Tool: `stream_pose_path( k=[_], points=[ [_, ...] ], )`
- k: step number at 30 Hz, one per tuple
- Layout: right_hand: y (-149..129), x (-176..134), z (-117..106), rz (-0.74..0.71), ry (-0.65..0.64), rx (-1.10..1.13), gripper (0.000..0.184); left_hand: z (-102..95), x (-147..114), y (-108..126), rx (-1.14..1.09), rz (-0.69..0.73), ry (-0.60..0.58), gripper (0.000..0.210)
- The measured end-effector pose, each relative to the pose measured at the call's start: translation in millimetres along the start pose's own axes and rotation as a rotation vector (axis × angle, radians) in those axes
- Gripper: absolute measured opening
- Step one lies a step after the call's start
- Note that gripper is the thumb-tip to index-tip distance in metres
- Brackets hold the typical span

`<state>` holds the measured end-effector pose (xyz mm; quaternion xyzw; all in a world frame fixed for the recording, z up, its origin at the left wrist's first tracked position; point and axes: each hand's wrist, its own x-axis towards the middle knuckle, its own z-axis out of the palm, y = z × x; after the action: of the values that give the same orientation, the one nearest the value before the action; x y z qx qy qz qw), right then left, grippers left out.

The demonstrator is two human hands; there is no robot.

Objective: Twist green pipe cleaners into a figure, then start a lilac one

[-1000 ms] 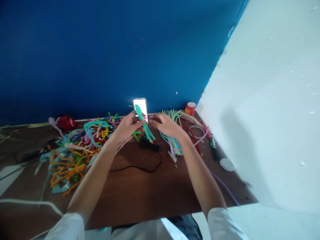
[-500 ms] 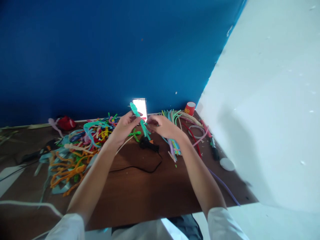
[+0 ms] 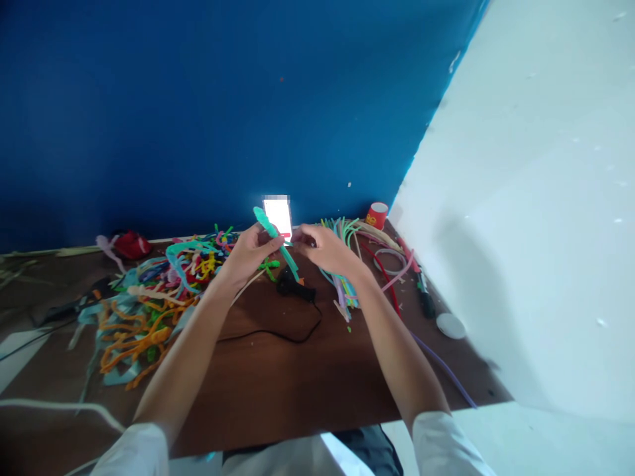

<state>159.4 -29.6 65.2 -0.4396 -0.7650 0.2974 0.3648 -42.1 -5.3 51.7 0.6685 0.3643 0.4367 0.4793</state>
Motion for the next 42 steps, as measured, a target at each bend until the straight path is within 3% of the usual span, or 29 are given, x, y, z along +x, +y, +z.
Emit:
stream_pose_path(
  k=[4,9,18,27,33,42],
  points=[
    [-5,-1,0,-0.044,0.07,-0.039,0.018,1.4,0,1,-0.039,0.01,0.048,0.038],
    [-12,-4,1,-0.053,-0.037,-0.019,0.018,2.1,0,1,-0.047,0.009,0.106,0.035],
    [-10,-4,2,-0.07,-0.001,-0.034,0.009,2.5,-1,3,-0.063,-0.024,0.093,0.035],
    [-2,-1,-4,-0.063,0.063,-0.039,0.006,-5.1,-3,10,-0.014,-0.091,-0.055,0.036],
    [-6,-1,-1,-0.038,0.011,-0.011,0.024,-1.8,-4,11,-0.086,-0.149,-0.032,0.04],
    [-2,1,1,-0.039,0.009,-0.043,0.02,-1.5,-3,4,0.035,-0.1,0.007,0.043]
  ],
)
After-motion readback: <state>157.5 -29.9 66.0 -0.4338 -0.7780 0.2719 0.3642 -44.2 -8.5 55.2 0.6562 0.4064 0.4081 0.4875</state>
